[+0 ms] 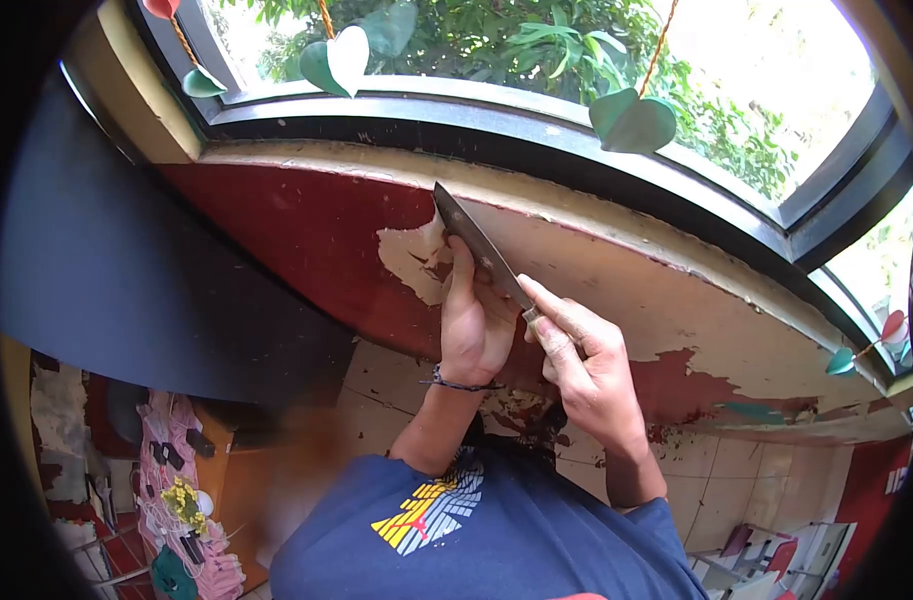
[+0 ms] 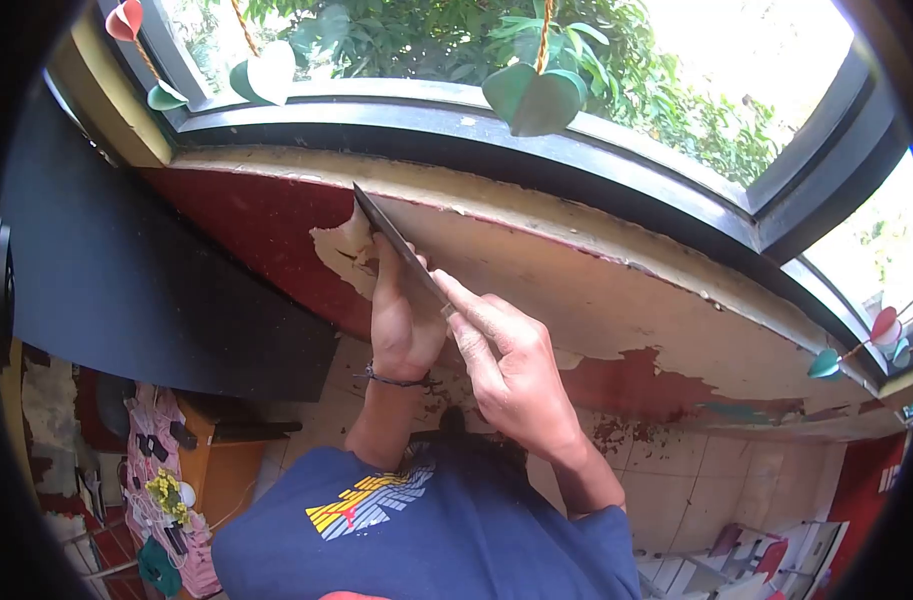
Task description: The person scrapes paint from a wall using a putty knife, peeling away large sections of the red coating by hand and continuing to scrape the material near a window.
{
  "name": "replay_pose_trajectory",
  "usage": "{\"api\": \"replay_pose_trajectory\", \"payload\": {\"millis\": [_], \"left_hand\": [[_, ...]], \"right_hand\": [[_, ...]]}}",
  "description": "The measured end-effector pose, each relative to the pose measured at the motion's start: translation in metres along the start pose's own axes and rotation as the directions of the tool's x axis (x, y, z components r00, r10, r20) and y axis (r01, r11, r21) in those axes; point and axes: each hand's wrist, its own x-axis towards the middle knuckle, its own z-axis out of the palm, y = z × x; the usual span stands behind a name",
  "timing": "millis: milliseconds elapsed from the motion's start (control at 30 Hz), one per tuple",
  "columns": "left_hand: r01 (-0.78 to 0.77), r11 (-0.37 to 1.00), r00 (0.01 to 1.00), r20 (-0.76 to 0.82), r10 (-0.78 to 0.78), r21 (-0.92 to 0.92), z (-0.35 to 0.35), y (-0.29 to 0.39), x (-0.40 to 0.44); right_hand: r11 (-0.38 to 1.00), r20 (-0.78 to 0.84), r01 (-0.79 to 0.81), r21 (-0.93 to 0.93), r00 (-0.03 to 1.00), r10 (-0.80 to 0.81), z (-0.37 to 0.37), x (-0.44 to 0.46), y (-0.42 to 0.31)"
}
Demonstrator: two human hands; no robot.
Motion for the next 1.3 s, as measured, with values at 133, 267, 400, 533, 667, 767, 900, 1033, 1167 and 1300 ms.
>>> {"api": "replay_pose_trajectory", "payload": {"millis": [133,267,400,533,667,767,900,1033,1167,1300], "left_hand": [[0.014,0.995,1.0,0.0,-0.014,0.098,0.001,-0.014,-0.007],[-0.084,0.993,0.996,0.01,0.083,0.084,-0.006,-0.014,0.002],[-0.099,0.993,0.988,0.125,0.091,0.064,-0.024,-0.022,0.001],[-0.102,0.959,0.991,0.109,0.075,0.265,-0.005,-0.021,-0.004],[-0.074,0.983,0.995,0.076,0.062,0.166,-0.012,-0.003,0.002],[-0.012,0.993,1.0,0.018,0.01,0.118,-0.008,-0.001,-0.005],[-0.036,0.993,0.986,0.166,0.017,0.115,-0.01,0.007,-0.003],[0.005,1.0,1.0,-0.024,-0.005,0.009,0.001,0.006,-0.001],[0.021,0.999,0.994,-0.107,-0.016,0.048,0.013,-0.005,-0.006],[0.009,0.987,0.984,0.179,0.02,-0.158,0.0,0.013,0.008]], "right_hand": [[0.997,-0.045,-0.07,0.023,0.996,0.071,-0.006,-0.016,-0.002],[0.998,-0.006,0.026,-0.048,1.0,-0.027,0.005,0.01,-0.012],[0.991,0.04,0.001,-0.13,0.999,0.004,-0.005,0.005,-0.008],[0.996,-0.05,-0.09,0.013,0.995,0.09,-0.007,-0.004,-0.006],[0.964,0.005,-0.183,0.192,0.983,0.186,0.009,0.004,-0.009],[0.97,0.039,-0.174,0.169,0.985,0.169,0.013,-0.002,-0.008],[0.934,0.046,-0.191,0.302,0.981,0.186,0.02,0.001,-0.007],[0.91,0.07,-0.235,0.343,0.972,0.225,0.015,0.008,-0.015],[0.917,0.046,-0.228,0.327,0.973,0.226,0.002,0.002,-0.011],[0.926,0.093,-0.25,0.284,0.968,0.232,0.017,0.02,-0.026]]}}
